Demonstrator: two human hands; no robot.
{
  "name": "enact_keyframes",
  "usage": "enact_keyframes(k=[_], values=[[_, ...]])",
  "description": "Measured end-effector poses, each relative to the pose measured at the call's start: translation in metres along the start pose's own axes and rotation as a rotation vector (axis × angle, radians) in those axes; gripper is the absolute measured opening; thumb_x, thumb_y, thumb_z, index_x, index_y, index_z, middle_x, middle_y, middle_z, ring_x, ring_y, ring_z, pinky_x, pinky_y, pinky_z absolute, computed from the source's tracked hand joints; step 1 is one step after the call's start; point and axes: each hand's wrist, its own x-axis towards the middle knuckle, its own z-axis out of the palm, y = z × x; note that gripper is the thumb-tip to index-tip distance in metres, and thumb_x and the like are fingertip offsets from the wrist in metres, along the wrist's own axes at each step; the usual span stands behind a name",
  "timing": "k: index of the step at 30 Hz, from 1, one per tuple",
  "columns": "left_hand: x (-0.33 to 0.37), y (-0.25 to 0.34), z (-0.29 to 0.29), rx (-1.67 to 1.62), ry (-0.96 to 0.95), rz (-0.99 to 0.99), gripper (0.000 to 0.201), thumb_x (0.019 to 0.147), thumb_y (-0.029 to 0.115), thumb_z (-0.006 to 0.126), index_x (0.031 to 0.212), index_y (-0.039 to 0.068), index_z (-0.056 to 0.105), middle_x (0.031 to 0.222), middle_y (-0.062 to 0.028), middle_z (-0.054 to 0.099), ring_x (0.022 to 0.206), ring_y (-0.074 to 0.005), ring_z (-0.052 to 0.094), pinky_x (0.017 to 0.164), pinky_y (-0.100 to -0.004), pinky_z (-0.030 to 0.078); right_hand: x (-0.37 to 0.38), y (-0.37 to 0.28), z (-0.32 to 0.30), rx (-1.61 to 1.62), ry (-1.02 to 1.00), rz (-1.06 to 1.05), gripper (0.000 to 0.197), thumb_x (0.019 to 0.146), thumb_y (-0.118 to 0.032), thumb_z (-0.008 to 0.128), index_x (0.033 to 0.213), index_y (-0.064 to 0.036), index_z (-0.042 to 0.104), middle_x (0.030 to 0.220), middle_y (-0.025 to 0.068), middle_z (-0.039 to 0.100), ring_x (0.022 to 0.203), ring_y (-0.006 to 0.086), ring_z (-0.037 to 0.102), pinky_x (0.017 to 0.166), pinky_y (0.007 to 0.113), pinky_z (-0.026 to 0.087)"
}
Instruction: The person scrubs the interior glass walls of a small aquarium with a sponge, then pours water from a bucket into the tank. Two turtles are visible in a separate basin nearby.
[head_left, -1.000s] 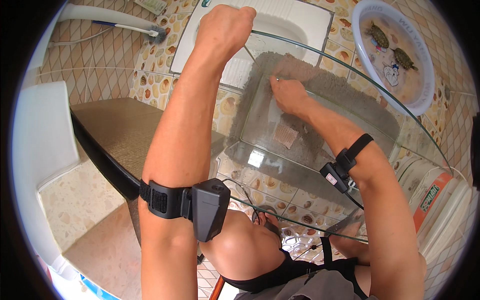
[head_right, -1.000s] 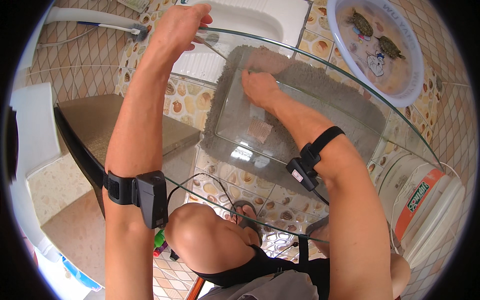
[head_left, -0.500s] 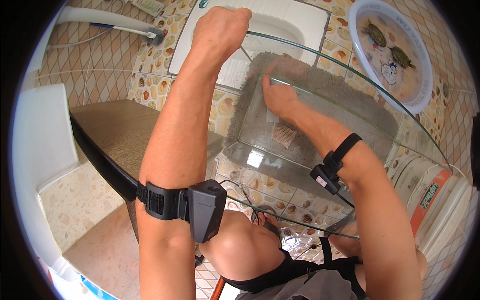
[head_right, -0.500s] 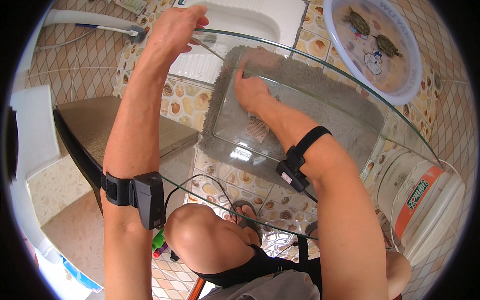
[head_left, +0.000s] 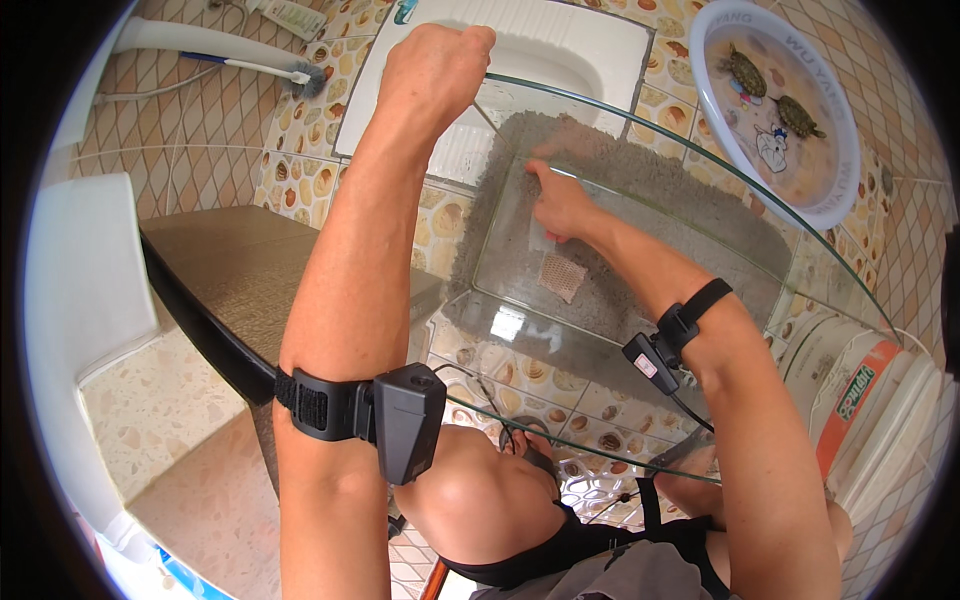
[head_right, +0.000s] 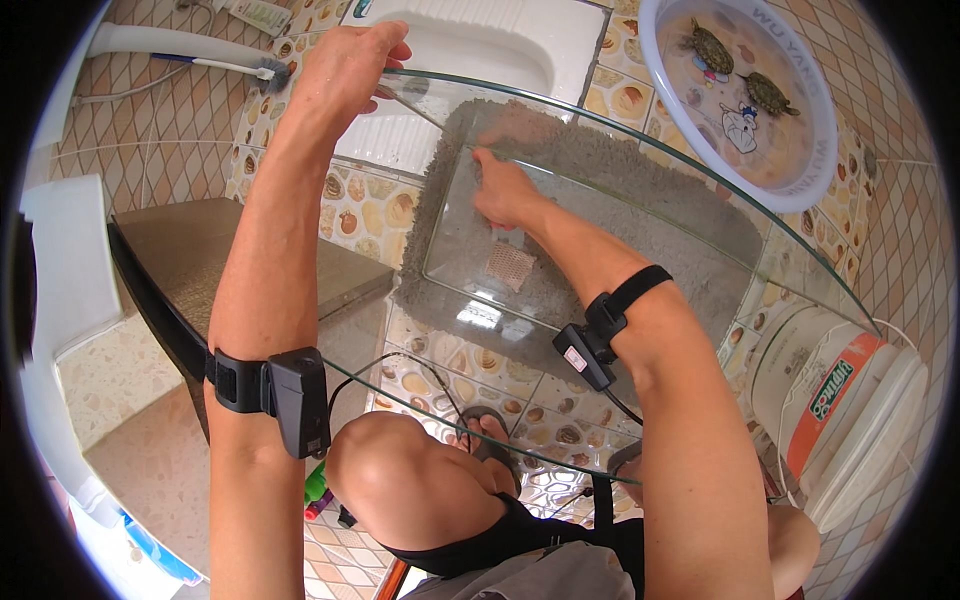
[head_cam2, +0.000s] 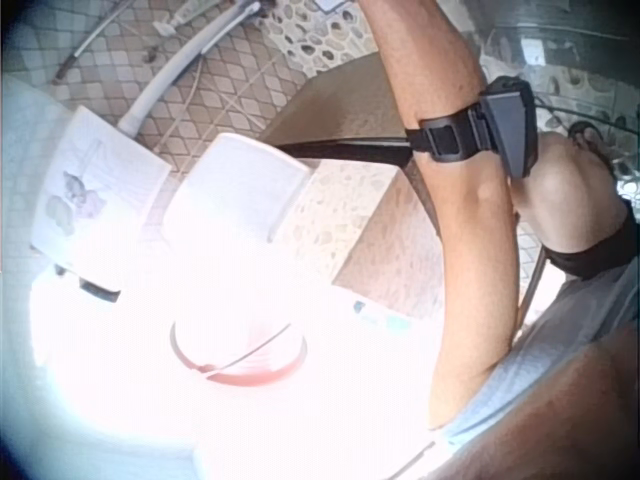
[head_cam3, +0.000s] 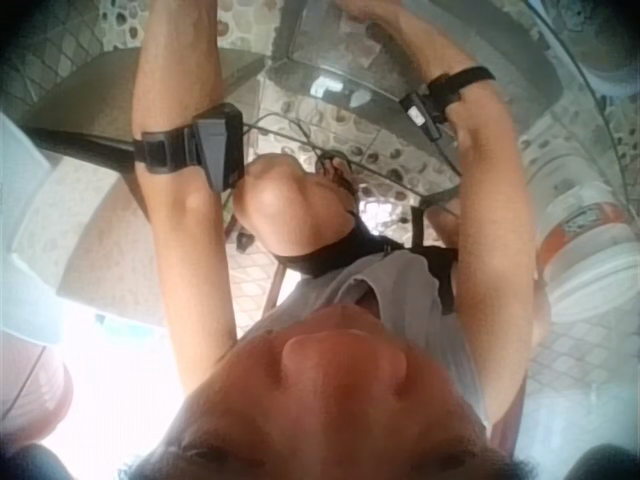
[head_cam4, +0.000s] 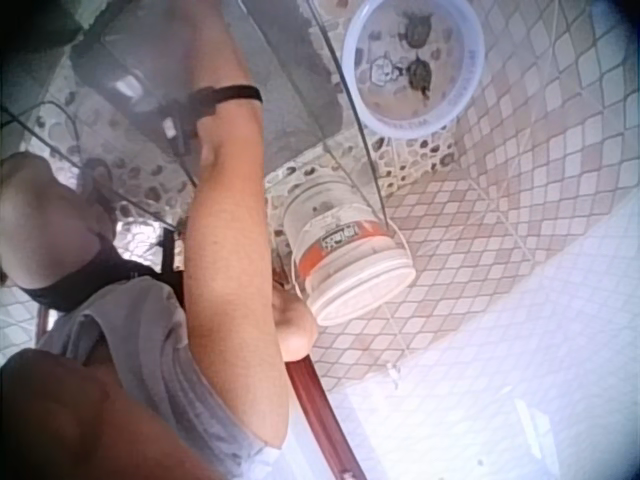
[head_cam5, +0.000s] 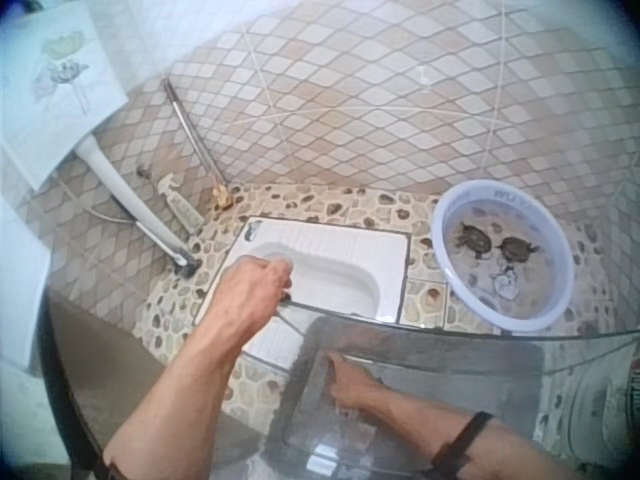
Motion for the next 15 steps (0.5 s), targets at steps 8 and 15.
enact_keyframes(k=[8,15], values=[[0.003,-0.003,0.001,0.012,0.015,0.01,0.052,0.093,0.048,0.059,0.104,-0.001,0.074,0.107,-0.0131,0.073,0.083,-0.0258,0.068,0.073,-0.0392,0.054,-0.002,0.013,-0.003,-0.121,-0.109,0.033,0.07,0.086,0.001,0.048,0.154,-0.0106,0.038,0.088,0.0245,0.071,0.063,0.0344,0.071,0.057,0.046,0.057],[0.001,-0.001,0.001,-0.012,0.003,-0.002,0.053,0.092,0.048,0.058,0.105,-0.001,0.074,0.11,-0.0141,0.073,0.085,-0.0259,0.067,0.075,-0.0393,0.054,0.005,0.0,0.01,-0.561,0.015,-0.147,0.07,0.083,-0.007,0.059,0.145,0.0145,0.035,0.105,0.0311,0.071,0.097,0.0455,0.071,0.083,0.051,0.058]])
